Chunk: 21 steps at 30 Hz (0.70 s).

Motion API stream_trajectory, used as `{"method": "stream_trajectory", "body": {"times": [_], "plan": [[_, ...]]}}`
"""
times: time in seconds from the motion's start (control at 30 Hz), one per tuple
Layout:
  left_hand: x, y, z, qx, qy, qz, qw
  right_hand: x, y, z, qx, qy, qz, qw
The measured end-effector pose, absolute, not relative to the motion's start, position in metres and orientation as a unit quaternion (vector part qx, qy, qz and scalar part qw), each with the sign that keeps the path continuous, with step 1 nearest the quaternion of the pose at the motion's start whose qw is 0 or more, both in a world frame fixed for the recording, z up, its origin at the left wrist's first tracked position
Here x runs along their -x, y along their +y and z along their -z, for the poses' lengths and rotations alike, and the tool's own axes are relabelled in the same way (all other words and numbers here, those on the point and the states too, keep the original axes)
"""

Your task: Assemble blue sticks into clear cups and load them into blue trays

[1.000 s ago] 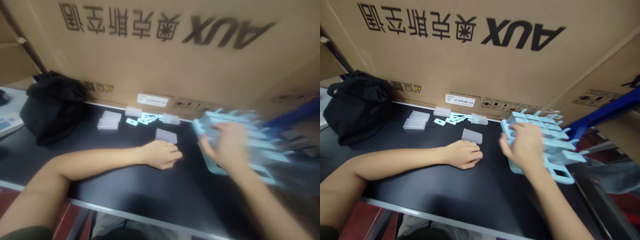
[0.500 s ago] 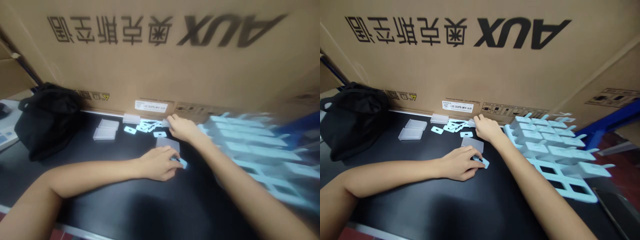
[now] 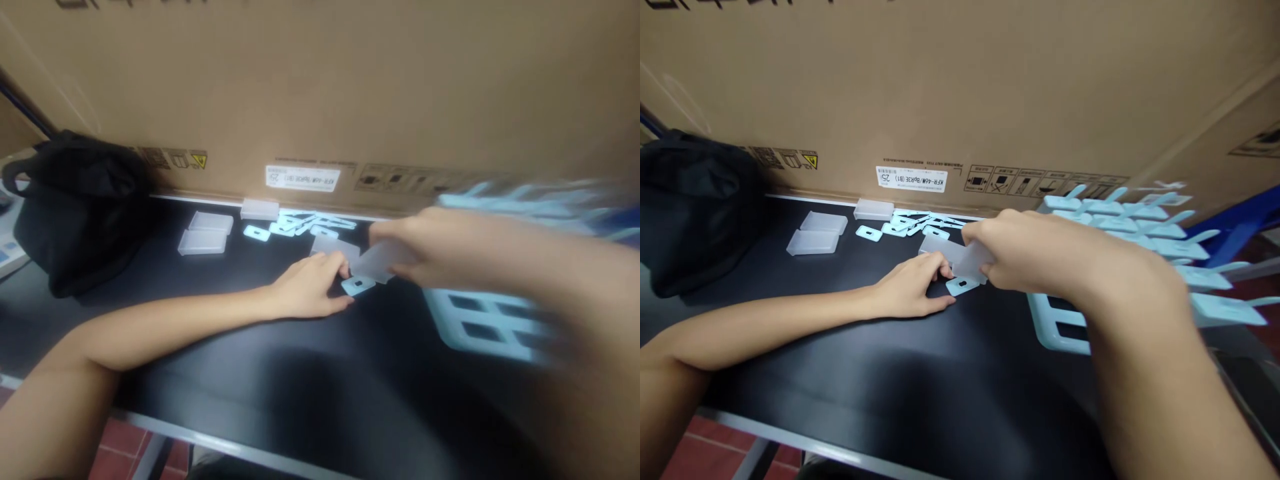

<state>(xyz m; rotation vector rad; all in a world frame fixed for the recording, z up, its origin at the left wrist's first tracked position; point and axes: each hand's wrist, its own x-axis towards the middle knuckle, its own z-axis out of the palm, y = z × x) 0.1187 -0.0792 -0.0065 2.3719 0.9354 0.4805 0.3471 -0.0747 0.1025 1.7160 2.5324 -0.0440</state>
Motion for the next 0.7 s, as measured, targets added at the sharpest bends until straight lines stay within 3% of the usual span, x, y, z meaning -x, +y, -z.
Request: {"method": "stream_trajectory", "body": {"times": [0.13,0.7], "plan": [[-0.119,-0.081,0.000,-0.849,0.374,-0.185,0.324,-0.327,-0.076,-0.115,-0.557,0.807,0.078,0.182],[-0.119,-0.079,0.000,-0.852,0.381,-0.181,0.310,-0.296,-0.079,-0.096,-0.523,0.818,0.122,0.206]]}}
